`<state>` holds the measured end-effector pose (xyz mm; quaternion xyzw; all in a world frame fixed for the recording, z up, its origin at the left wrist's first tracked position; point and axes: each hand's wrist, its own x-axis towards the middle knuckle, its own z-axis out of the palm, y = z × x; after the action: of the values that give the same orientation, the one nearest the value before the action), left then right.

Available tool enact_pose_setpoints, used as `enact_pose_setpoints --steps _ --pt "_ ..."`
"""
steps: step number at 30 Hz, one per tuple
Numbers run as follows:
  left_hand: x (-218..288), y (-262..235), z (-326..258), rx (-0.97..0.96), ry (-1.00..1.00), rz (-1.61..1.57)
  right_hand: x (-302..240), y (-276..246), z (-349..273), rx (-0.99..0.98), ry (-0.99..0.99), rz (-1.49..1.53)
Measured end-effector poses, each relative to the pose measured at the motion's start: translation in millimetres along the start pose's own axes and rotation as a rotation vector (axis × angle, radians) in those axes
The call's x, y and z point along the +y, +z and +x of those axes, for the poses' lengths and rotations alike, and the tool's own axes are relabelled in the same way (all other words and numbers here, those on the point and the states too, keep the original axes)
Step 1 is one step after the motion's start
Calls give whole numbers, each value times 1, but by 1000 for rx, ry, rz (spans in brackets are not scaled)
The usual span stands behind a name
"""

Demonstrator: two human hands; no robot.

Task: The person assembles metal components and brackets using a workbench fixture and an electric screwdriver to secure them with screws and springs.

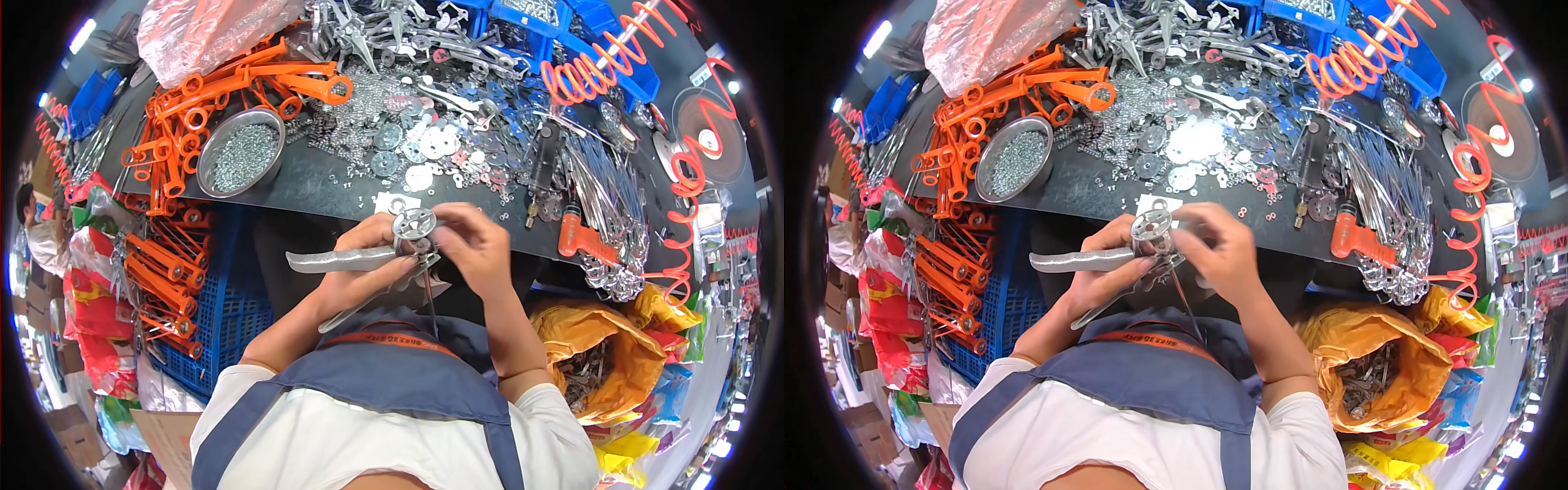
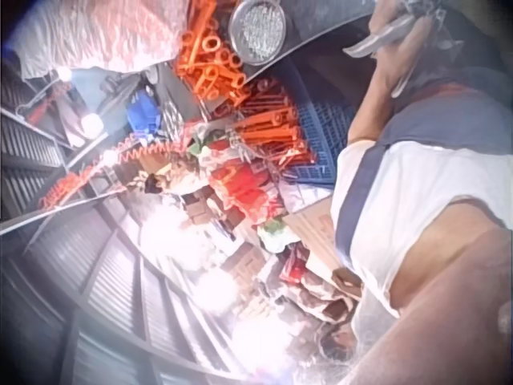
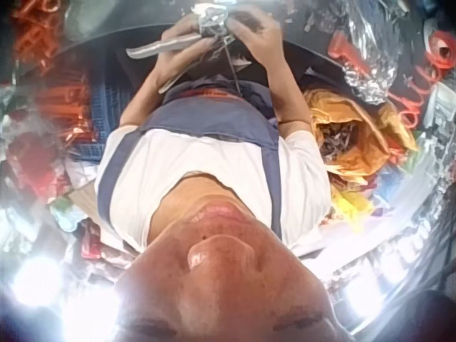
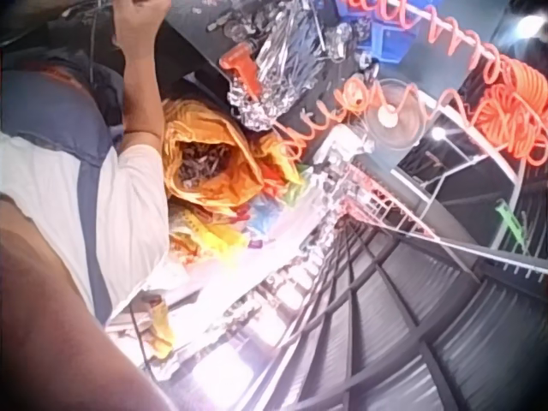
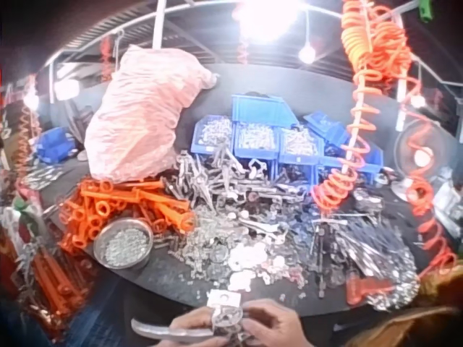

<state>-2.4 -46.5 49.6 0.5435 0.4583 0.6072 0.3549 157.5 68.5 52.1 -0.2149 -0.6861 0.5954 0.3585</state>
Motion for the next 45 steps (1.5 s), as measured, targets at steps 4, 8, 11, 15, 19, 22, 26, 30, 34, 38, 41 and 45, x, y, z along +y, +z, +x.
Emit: enact_pose_setpoints --steps 4,8,11,15,19,22,26,30,34,38,41,45 --pt "7 1 -3 42 39 155 7 5 5 -294 252 332" --pt "-1 5 -10 -93 131 228 20 -1 -16 -319 339 432" --pt "-39 17 -33 -84 62 140 48 -4 -41 -255 443 396" --pt "-39 11 -33 -79 75 111 34 -23 -11 -420 184 287" --pt "-35 13 -33 -83 33 111 61 -19 64 -83 -108 -487" --pt "-28 13 -35 -86 2 95 105 -1 108 -64 -636 -931" --pt "-26 8 -49 -27 -59 57 113 14 125 -129 -636 -1011" --pt "-31 1 -57 55 -52 50 116 -12 134 -15 -237 -468" --pt "-27 3 -48 10 -48 58 110 -31 132 191 262 70" --pt "-34 9 -41 -39 30 115 113 -52 125 205 318 166" --pt "-31 15 -35 -27 22 70 117 -67 123 262 352 487" --pt "-36 20 -36 -26 33 96 119 -74 118 290 299 457"
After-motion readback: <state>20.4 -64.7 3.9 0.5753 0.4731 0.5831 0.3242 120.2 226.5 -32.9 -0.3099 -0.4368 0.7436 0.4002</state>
